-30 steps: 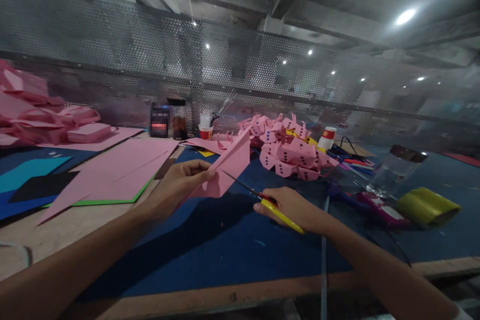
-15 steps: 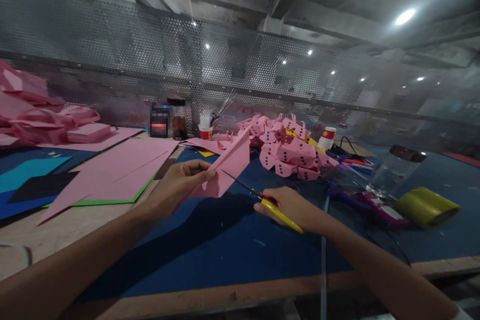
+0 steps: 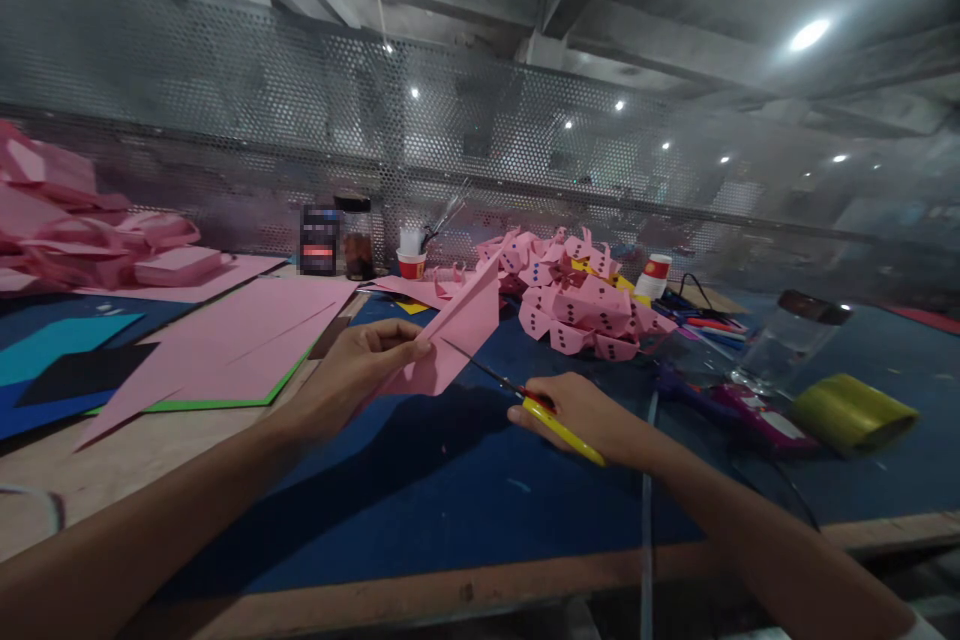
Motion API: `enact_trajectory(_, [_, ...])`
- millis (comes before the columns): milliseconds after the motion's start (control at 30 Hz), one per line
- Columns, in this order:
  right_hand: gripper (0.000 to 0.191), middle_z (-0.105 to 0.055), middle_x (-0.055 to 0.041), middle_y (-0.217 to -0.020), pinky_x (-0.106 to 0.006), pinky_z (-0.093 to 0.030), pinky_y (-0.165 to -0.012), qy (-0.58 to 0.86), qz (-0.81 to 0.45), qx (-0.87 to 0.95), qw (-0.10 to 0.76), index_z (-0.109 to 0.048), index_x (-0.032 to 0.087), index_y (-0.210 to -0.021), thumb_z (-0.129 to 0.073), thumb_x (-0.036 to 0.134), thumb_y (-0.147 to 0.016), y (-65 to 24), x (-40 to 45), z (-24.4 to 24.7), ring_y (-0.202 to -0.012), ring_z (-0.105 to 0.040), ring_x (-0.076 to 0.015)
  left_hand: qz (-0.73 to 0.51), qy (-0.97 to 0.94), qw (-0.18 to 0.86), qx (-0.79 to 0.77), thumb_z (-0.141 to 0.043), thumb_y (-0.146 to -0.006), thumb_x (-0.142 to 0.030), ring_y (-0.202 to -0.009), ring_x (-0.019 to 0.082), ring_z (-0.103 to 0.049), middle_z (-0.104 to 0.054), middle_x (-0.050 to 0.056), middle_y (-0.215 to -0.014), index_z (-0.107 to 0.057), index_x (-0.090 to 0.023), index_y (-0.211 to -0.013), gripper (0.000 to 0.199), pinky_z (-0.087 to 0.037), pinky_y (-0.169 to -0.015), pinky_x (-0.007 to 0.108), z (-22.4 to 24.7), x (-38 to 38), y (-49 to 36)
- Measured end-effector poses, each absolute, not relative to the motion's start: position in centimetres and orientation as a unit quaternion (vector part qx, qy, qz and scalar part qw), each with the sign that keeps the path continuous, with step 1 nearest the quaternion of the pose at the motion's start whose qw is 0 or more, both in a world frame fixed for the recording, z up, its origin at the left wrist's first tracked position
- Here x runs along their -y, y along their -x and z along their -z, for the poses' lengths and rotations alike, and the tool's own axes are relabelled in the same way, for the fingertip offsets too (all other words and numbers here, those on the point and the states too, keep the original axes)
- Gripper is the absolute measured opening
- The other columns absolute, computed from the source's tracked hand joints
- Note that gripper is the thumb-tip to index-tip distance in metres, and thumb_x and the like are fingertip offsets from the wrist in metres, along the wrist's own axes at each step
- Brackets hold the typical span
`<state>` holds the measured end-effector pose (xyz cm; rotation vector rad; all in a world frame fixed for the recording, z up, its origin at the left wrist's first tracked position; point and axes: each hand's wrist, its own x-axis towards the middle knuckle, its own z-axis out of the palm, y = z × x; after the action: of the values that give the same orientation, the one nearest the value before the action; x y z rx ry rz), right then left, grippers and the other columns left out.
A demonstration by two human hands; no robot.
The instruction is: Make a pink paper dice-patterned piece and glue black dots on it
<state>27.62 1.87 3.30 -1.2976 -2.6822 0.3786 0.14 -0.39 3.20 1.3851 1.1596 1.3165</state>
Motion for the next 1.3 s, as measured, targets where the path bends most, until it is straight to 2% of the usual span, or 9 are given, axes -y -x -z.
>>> enact_trajectory(1300, [0.040, -0.047, 0.0022, -0.060, -0.025, -0.020, -0.054, 0.448, -0.116, 0.884, 0.069, -0.054, 0.018, -0.069, -0.055, 0.052, -0.091, -27.50, -1.85, -3.30, -0.056, -0.039, -0.0106, -0.533, -0.546, 0.457, -0.457, -0.079, -0.073, -0.031, -0.056, 0.009, -0.051, -0.062, -0.002, -0.067, -0.072, -0.019, -0.075, 0.015, -0.036, -0.050, 0.019, -2.93, 0.06, 0.14])
